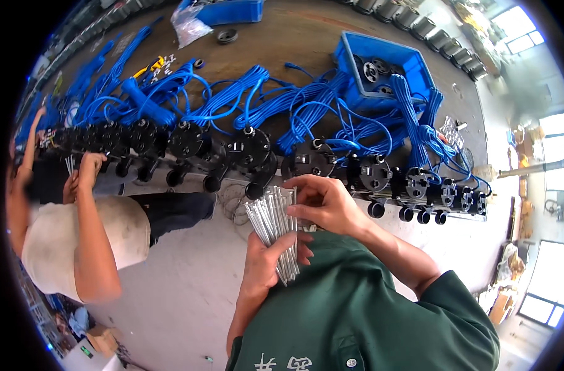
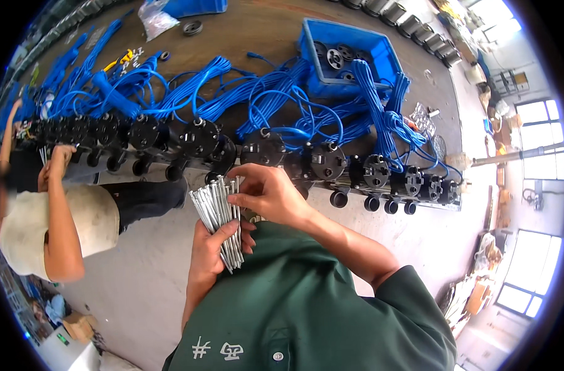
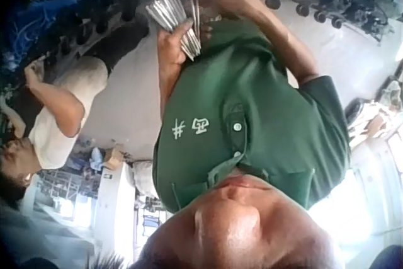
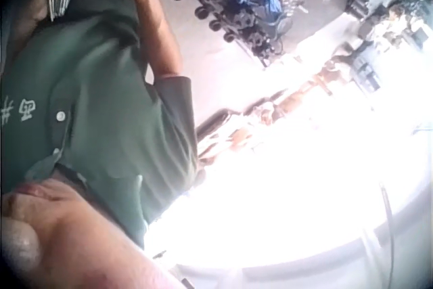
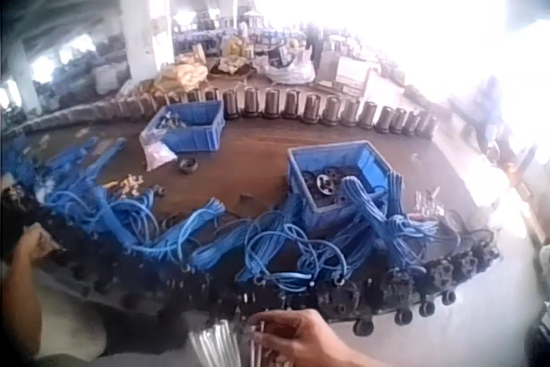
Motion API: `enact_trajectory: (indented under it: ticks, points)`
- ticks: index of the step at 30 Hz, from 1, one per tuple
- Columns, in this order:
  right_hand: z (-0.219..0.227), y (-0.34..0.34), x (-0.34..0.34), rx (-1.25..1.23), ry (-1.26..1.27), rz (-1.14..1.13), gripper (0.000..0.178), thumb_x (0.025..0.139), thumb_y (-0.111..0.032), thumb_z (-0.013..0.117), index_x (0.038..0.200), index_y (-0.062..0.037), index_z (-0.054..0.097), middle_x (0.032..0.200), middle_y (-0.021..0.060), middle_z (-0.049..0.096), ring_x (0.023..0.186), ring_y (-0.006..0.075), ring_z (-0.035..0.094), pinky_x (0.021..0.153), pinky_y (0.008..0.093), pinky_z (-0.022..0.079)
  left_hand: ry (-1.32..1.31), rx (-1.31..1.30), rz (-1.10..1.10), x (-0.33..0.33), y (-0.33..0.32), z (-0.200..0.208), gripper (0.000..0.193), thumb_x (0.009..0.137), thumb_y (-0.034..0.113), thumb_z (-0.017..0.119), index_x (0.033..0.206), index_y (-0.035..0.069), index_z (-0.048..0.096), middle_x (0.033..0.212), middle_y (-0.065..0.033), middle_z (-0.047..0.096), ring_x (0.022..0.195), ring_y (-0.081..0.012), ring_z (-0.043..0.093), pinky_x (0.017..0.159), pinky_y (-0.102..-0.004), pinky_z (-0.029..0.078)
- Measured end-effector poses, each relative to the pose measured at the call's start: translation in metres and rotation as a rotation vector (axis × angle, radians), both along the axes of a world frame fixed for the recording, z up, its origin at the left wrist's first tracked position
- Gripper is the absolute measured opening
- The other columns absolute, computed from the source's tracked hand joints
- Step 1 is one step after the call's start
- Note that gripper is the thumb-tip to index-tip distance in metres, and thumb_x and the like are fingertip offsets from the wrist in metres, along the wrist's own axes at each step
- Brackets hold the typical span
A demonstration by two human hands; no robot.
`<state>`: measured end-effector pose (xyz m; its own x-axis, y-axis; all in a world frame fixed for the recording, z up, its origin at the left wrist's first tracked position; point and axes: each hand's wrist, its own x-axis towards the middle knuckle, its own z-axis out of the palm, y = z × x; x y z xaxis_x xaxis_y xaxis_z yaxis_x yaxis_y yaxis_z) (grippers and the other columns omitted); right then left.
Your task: The person assembles a line of black pump units on a workbench by manually inserting long silver screws into the casing and then tightening them with a pneumatic nut runner.
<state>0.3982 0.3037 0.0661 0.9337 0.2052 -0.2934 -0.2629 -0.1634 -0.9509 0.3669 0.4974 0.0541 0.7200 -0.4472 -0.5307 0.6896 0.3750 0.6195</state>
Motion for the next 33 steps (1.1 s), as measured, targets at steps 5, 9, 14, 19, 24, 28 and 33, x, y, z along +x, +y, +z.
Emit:
enact_trajectory:
  ticks: [5, 9, 14, 19, 24, 28, 33]
  points:
    - [-0.008, -0.017, -0.012, 0.01, -0.037, -0.054, 0.035, 0.088, -0.006, 0.078, 0.12, 0.0023, 0.065, 0.077, 0.0021, 0.07, 0.069, 0.003, 0.061, 0.06, 0.0222, 0.049, 0.025, 0.014, -0.055, -0.001, -0.012, -0.002, 0.034, 0.093, 0.004, 0.059, 0.124, -0.01, 0.055, 0.098, -0.0257, 0.07, 0.072, -0.0317, 0.073, 0.059, -0.0392, 0.062]
    - [-0.017, -0.027, -0.014, 0.084, 0.008, -0.143, 0.032, 0.09, -0.007, 0.076, 0.119, 0.0006, 0.066, 0.08, 0.0026, 0.071, 0.068, 0.0048, 0.063, 0.063, 0.0224, 0.052, 0.034, -0.025, -0.063, 0.005, -0.019, -0.006, 0.039, 0.094, 0.003, 0.055, 0.131, -0.01, 0.051, 0.107, -0.027, 0.069, 0.078, -0.0336, 0.074, 0.063, -0.0406, 0.064]
    - [-0.012, -0.034, -0.013, 0.155, 0.039, -0.227, 0.026, 0.096, -0.008, 0.07, 0.12, 0.001, 0.068, 0.085, 0.0046, 0.074, 0.07, 0.0052, 0.065, 0.063, 0.0232, 0.055, 0.031, -0.009, -0.085, 0.008, -0.021, -0.008, 0.045, 0.091, 0.0, 0.059, 0.133, -0.009, 0.046, 0.108, -0.0292, 0.067, 0.084, -0.0386, 0.073, 0.07, -0.0462, 0.065]
    - [-0.017, -0.035, -0.01, 0.097, 0.035, -0.187, 0.026, 0.097, -0.008, 0.067, 0.121, 0.0024, 0.068, 0.084, 0.0045, 0.073, 0.072, 0.0054, 0.064, 0.065, 0.0235, 0.055, 0.023, 0.008, -0.14, 0.009, -0.024, -0.006, 0.046, 0.09, -0.002, 0.059, 0.134, -0.009, 0.048, 0.109, -0.029, 0.067, 0.085, -0.0394, 0.073, 0.072, -0.0472, 0.065]
    - [-0.029, -0.039, -0.007, 0.169, 0.066, -0.164, 0.024, 0.098, -0.007, 0.063, 0.116, 0.0071, 0.068, 0.088, 0.0099, 0.075, 0.072, 0.011, 0.07, 0.063, 0.0257, 0.059, 0.071, -0.011, -0.122, 0.004, -0.023, -0.009, 0.045, 0.091, -0.002, 0.058, 0.134, -0.011, 0.047, 0.109, -0.0297, 0.067, 0.086, -0.0403, 0.073, 0.074, -0.0482, 0.065]
    - [-0.035, -0.038, -0.009, 0.194, 0.071, -0.119, 0.025, 0.101, -0.009, 0.059, 0.122, 0.002, 0.067, 0.087, 0.0046, 0.072, 0.07, 0.0065, 0.063, 0.065, 0.0238, 0.054, 0.082, -0.018, -0.106, 0.001, -0.022, -0.007, 0.046, 0.092, -0.001, 0.056, 0.135, -0.011, 0.046, 0.113, -0.0317, 0.066, 0.09, -0.0417, 0.073, 0.077, -0.0494, 0.065]
    - [-0.028, -0.035, -0.012, 0.129, -0.064, -0.06, 0.029, 0.093, -0.005, 0.071, 0.121, 0.0012, 0.065, 0.087, 0.0045, 0.073, 0.074, 0.0062, 0.065, 0.067, 0.0238, 0.054, 0.092, -0.064, -0.122, 0.001, -0.017, -0.006, 0.048, 0.093, 0.002, 0.056, 0.136, -0.014, 0.042, 0.114, -0.035, 0.064, 0.099, -0.0462, 0.07, 0.085, -0.0531, 0.062]
